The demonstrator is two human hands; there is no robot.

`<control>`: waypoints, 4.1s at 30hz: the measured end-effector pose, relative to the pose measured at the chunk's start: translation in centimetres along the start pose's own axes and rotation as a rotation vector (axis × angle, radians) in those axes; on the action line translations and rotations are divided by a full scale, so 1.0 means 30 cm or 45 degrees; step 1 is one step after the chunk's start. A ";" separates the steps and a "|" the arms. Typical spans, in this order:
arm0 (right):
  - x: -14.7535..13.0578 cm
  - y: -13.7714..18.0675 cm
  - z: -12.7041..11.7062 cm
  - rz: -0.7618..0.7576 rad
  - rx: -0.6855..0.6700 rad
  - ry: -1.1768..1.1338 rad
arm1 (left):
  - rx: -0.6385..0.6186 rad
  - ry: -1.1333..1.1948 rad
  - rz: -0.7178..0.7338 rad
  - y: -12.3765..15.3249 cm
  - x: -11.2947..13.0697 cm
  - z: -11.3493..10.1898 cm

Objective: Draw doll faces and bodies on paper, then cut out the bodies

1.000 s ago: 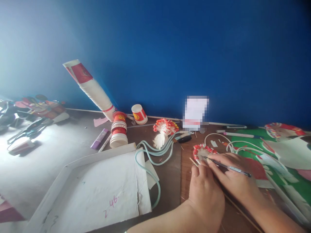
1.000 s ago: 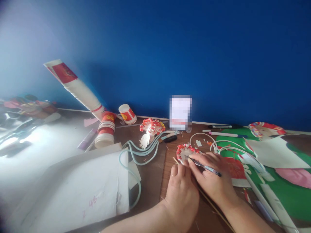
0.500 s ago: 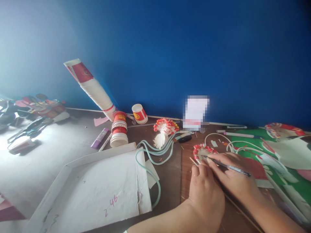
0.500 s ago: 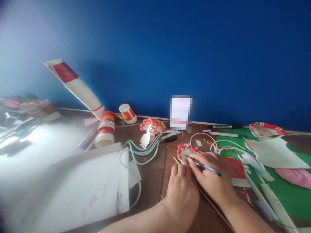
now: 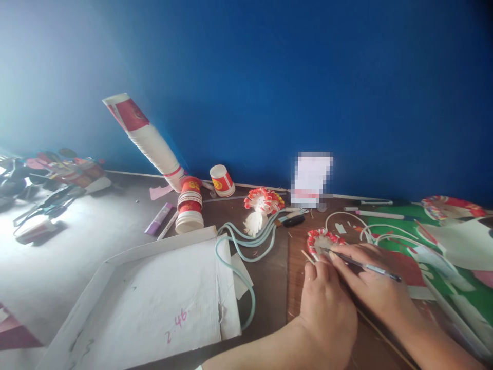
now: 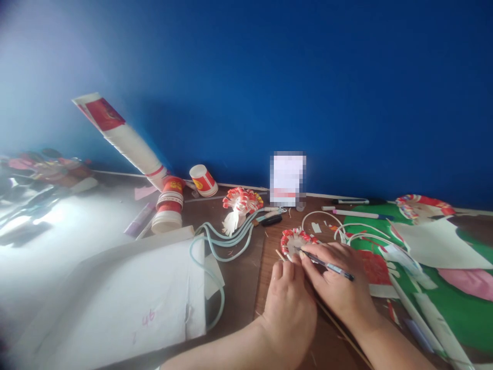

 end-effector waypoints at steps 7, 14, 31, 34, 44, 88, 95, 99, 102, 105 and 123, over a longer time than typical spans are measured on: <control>0.003 0.003 0.001 -0.002 0.012 -0.019 | -0.011 0.007 -0.001 -0.001 -0.002 -0.004; -0.014 -0.008 -0.003 -0.024 0.004 -0.004 | 0.001 0.014 -0.011 0.000 -0.003 -0.002; -0.005 -0.006 0.001 -0.005 -0.018 -0.008 | -0.015 0.017 -0.012 0.003 0.001 0.007; 0.003 -0.001 0.004 0.011 -0.019 -0.022 | -0.006 0.019 -0.016 0.003 -0.001 0.006; -0.001 -0.010 0.003 0.018 -0.013 -0.023 | -0.035 0.009 0.002 -0.004 -0.001 0.005; -0.010 0.009 -0.147 0.100 0.388 -0.251 | 0.005 -0.107 -0.006 0.007 -0.009 -0.002; 0.048 0.018 -0.133 0.219 0.443 -0.304 | -0.011 -0.111 -0.002 0.004 -0.014 0.003; 0.047 0.013 -0.130 0.220 0.450 -0.290 | 0.002 -0.117 -0.020 0.010 -0.018 0.009; 0.052 0.012 -0.135 0.244 0.483 -0.283 | 0.017 -0.080 -0.035 0.014 -0.021 0.013; 0.060 0.012 -0.135 0.275 0.495 -0.278 | 0.016 -0.069 -0.035 0.012 -0.025 0.010; 0.026 0.016 -0.146 0.169 0.415 -0.274 | -0.052 0.077 -0.105 0.029 -0.045 -0.008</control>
Point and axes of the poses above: each hand's wrist, its own y-axis away from the middle knuckle, its own z-axis out of the palm, x = y × z, the point moved 9 cm from there along -y, towards the middle knuckle, and after that the axes turned 3 degrees about -y, right-handed, at the moved point
